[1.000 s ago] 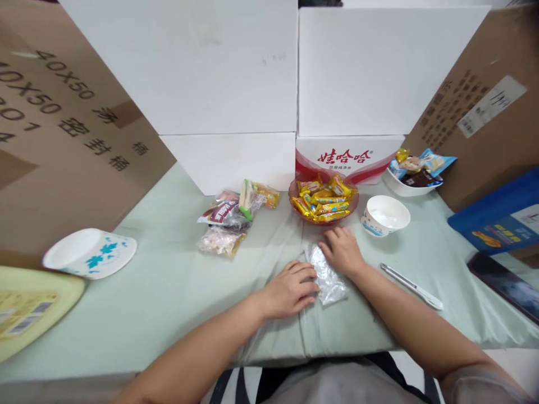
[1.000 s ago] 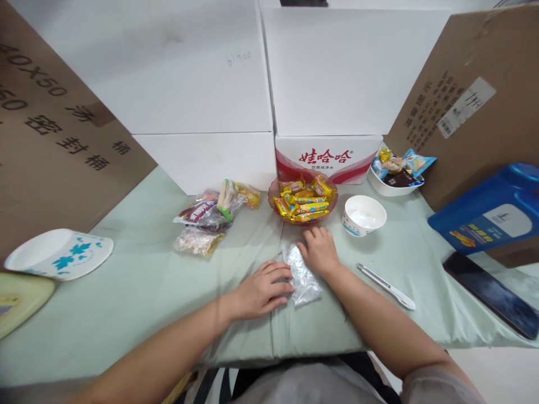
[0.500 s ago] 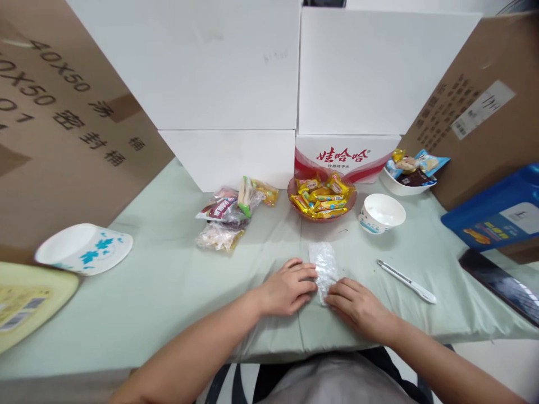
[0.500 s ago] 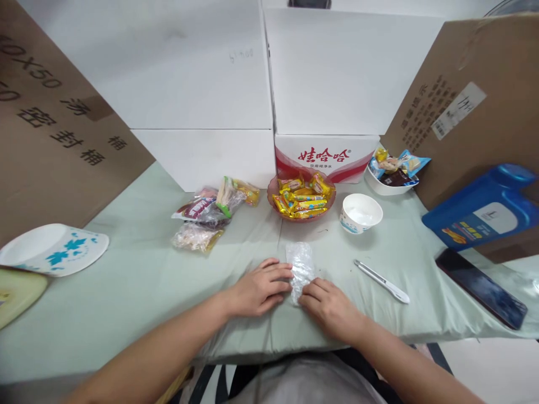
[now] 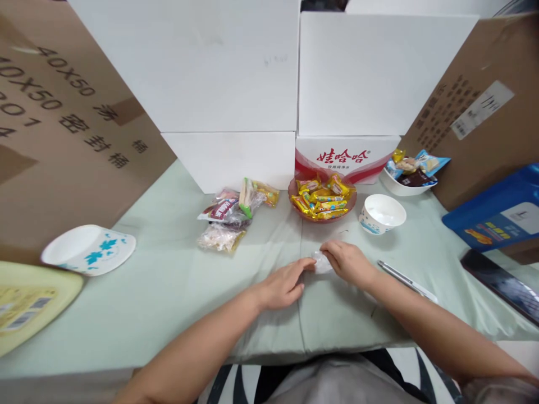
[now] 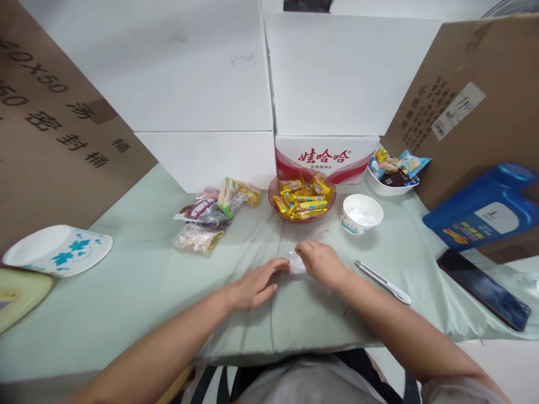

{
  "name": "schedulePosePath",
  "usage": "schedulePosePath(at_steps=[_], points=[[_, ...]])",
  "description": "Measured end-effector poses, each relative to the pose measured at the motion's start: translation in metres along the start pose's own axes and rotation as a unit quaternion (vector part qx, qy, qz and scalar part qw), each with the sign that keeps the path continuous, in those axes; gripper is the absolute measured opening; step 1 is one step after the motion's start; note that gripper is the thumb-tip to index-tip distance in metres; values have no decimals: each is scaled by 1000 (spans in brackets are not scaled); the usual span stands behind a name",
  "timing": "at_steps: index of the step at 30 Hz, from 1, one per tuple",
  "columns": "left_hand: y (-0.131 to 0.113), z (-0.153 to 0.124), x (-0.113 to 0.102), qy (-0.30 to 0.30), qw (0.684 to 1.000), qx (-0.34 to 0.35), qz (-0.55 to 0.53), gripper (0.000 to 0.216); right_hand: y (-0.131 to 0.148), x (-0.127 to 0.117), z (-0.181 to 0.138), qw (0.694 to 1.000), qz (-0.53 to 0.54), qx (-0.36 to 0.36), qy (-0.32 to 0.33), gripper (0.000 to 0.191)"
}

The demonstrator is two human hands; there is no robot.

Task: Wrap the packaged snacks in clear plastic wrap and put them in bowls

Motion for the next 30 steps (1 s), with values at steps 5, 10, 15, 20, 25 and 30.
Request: schedulePosePath(at_steps=[5, 10, 15, 20, 25, 30], points=[[-3, 1, 0, 8, 999, 14, 29, 45, -11, 29, 15, 995, -100, 20, 4, 20], [-7, 2, 0, -43, 991, 55, 110, 45, -5, 39, 11, 991, -130, 15, -10, 22], [4, 4, 13, 9, 978, 28, 208, 47, -19, 30, 13, 990, -123, 35, -62, 21], [7, 5, 12, 17, 978, 19, 207, 46, -33, 2, 9, 985, -66, 50, -153, 20], [1, 6, 5, -14, 980, 49, 190, 34, 4, 14, 5, 995, 5, -94, -46, 16], [-2, 5, -8, -91, 982, 69, 150, 20, 13, 29, 7, 996, -20, -76, -44, 16]])
Point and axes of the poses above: each hand's wrist, its own z-axis towards the middle knuckle, its own x-axis out of the palm, y = z × x, the point moved 7 cm from there along z, towards the middle knuckle, and after that the axes turned 10 degrees about -z, right-handed, at the moved point
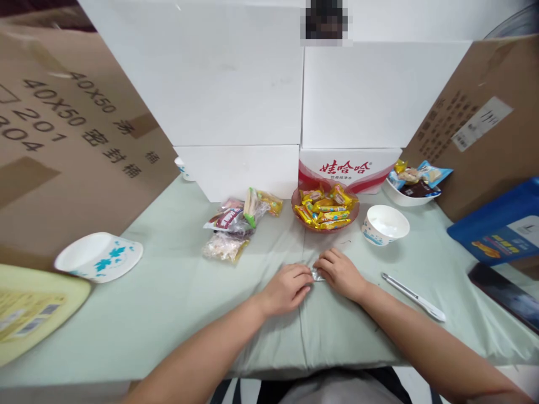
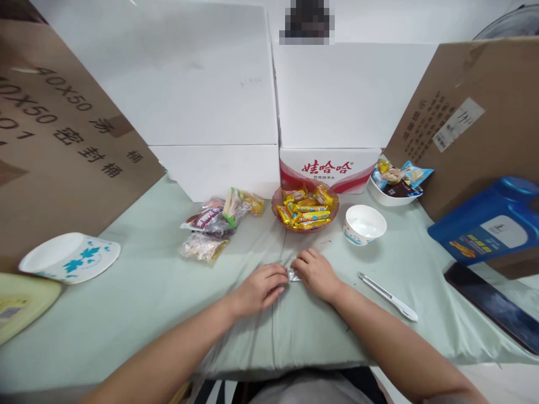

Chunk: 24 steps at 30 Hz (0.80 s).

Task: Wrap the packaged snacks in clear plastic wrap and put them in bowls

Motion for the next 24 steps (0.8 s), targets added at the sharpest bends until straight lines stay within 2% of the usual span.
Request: schedulePosePath(at_steps=[3, 6, 8, 10, 11, 12, 13, 15, 16, 20, 22, 24], points=[[0, -1, 1, 14, 1000, 0, -9, 18, 0, -1, -1, 1000, 10, -17, 1, 17], [2, -3, 2, 23, 999, -10, -25, 19, -19, -31, -3, 997, 48, -20, -49, 18], [3, -3, 2, 29, 999, -16, -38, 19, -52, -68, -5, 991, 25, 38, -123, 21], [5, -3, 4, 39, 998, -22, -46, 19, -96, -102, -4, 976, -67, 157, -138, 24], [6, -3, 4, 43, 998, -26, -48, 20, -121, -112, -4, 957, -129, 241, -99, 27], [7, -3, 5, 47, 997, -29, -49, 21, -144, -114, -5, 932, -179, 314, -14, 30], [8, -3, 6, 50, 997, -32, -50, 23, -162, -111, -5, 911, -202, 353, 73, 31], [9, -3, 6, 54, 997, -36, -50, 25, -184, -100, -5, 877, -208, 381, 207, 25], [10, -3, 6, 55, 996, -38, -50, 25, -189, -92, -3, 871, -197, 375, 250, 22], [9, -2, 7, 60, 996, -44, -39, 26, -190, -76, 3, 857, -185, 347, 334, 34], [8, -2, 8, 61, 997, -44, -31, 25, -184, -85, 10, 854, -210, 343, 330, 32], [8, -2, 8, 60, 997, -42, -24, 24, -173, -104, 24, 858, -248, 340, 294, 23]])
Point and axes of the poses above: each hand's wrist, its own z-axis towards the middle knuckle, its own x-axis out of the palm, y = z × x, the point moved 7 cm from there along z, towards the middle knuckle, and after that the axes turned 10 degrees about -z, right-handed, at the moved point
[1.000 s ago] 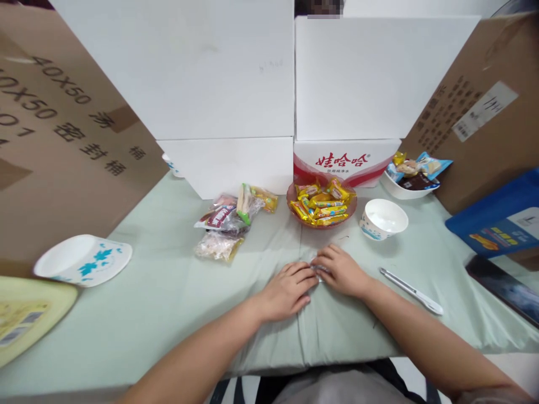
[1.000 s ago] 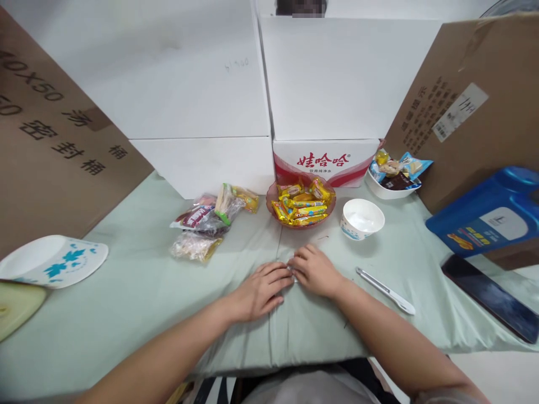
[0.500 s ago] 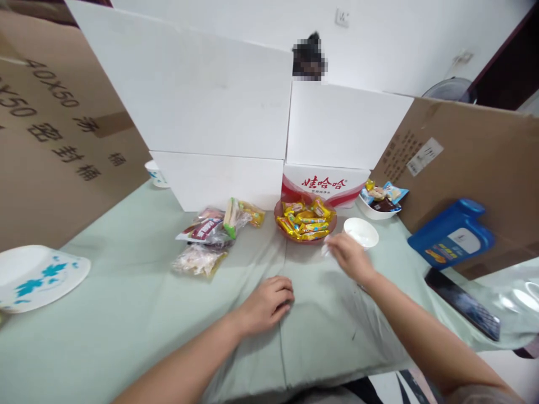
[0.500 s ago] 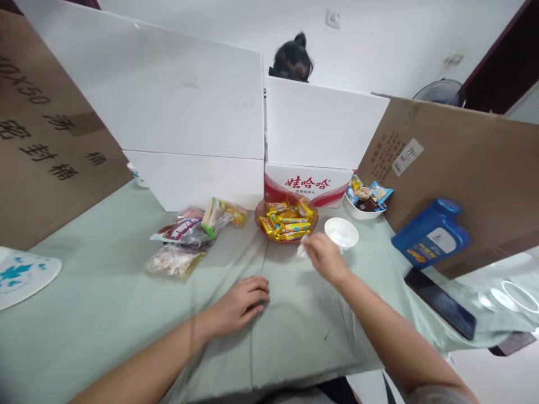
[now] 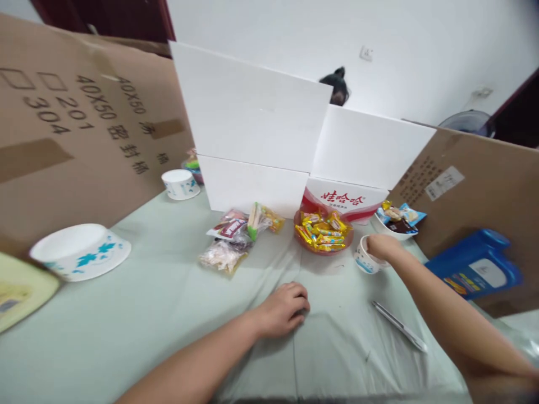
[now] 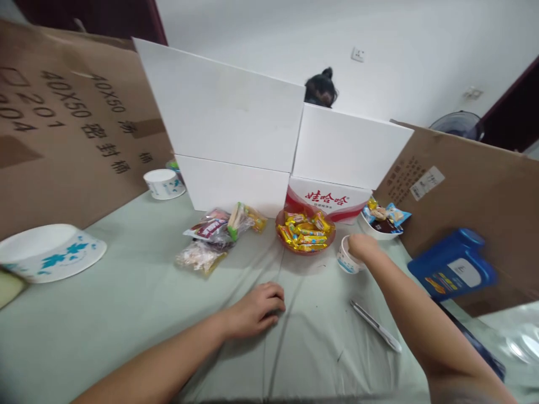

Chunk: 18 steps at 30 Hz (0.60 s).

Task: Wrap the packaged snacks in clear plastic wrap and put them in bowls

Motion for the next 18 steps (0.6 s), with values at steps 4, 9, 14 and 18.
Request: schedulePosePath(at_steps=[4, 9, 14, 18], points=[[2, 0, 2, -4, 1000, 2, 9, 24, 46, -68, -18, 986, 7, -24, -162, 32], [8, 0, 4, -3, 1000, 4, -2, 25, 187, -115, -36, 895, 65, -277, -342, 43], [12, 0, 2, -8, 999, 9, -32, 21, 278, -110, 2, 904, 78, -296, -298, 65], [15, 0, 0, -20, 999, 17, -46, 18, 313, -111, 12, 888, 102, -350, -280, 56]])
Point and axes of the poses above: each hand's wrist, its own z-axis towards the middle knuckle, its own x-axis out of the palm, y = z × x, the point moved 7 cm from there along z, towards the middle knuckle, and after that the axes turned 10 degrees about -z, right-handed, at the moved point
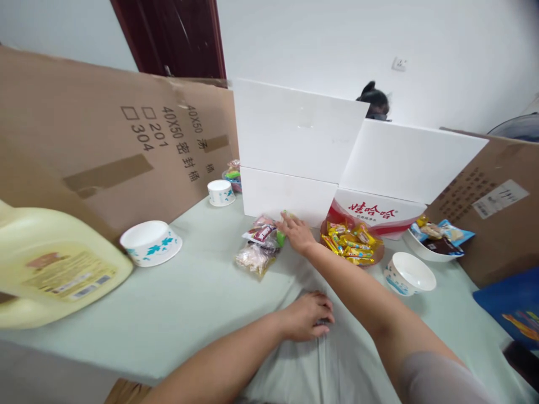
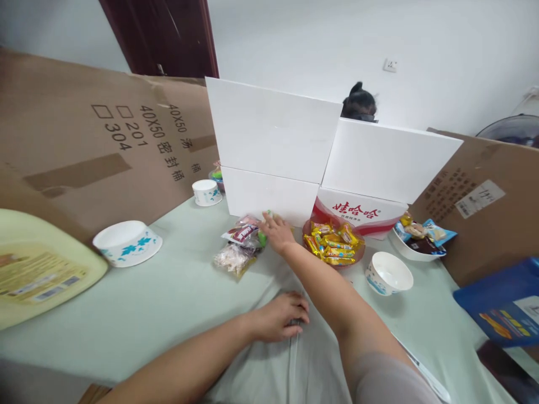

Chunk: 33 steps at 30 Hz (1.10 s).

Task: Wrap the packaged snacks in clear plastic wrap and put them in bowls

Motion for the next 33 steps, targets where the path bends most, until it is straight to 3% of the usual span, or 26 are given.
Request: schedulePosePath(at_steps=[4, 8, 11, 14, 16, 18, 20, 22, 23, 27, 30, 33], points=[[2, -1, -1, -3, 1000, 8, -11, 16, 2, -9, -6, 999, 24, -19, -15, 39], [-10, -3, -9, -39, 998, 39, 3, 19, -15, -31, -47, 997, 51, 3, -55, 31], [-30, -11, -33, -168, 980, 75, 73, 26, -26, -51, -96, 992, 80, 24, -93, 27], [-42, -25, -62, -350, 921, 63, 158, 29, -27, -76, -151, 973, 162, 16, -165, 22], [-38, -30, -71, -402, 903, 29, 151, 35, -22, -88, -183, 959, 210, 4, -188, 22], [-26, -22, -66, -346, 935, -5, 83, 42, -13, -88, -205, 958, 242, -5, -157, 23], [-18, -9, -47, -203, 979, -23, -2, 36, -1, -78, -219, 956, 277, -22, -96, 25], [-18, -3, -29, -84, 995, -23, -44, 24, 10, -64, -228, 948, 313, -41, -39, 28], [-20, -2, -25, -53, 997, -21, -45, 21, 13, -55, -231, 943, 328, -44, -18, 30], [-26, -3, -22, -23, 999, -19, -26, 26, 14, -19, -244, 942, 332, 24, 34, 23], [-22, -4, -22, -42, 999, -30, 4, 29, 10, -9, -256, 966, 246, 78, -17, 21], [-9, -7, -29, -120, 990, -65, 42, 36, 1, -12, -270, 972, 129, 155, -125, 60]])
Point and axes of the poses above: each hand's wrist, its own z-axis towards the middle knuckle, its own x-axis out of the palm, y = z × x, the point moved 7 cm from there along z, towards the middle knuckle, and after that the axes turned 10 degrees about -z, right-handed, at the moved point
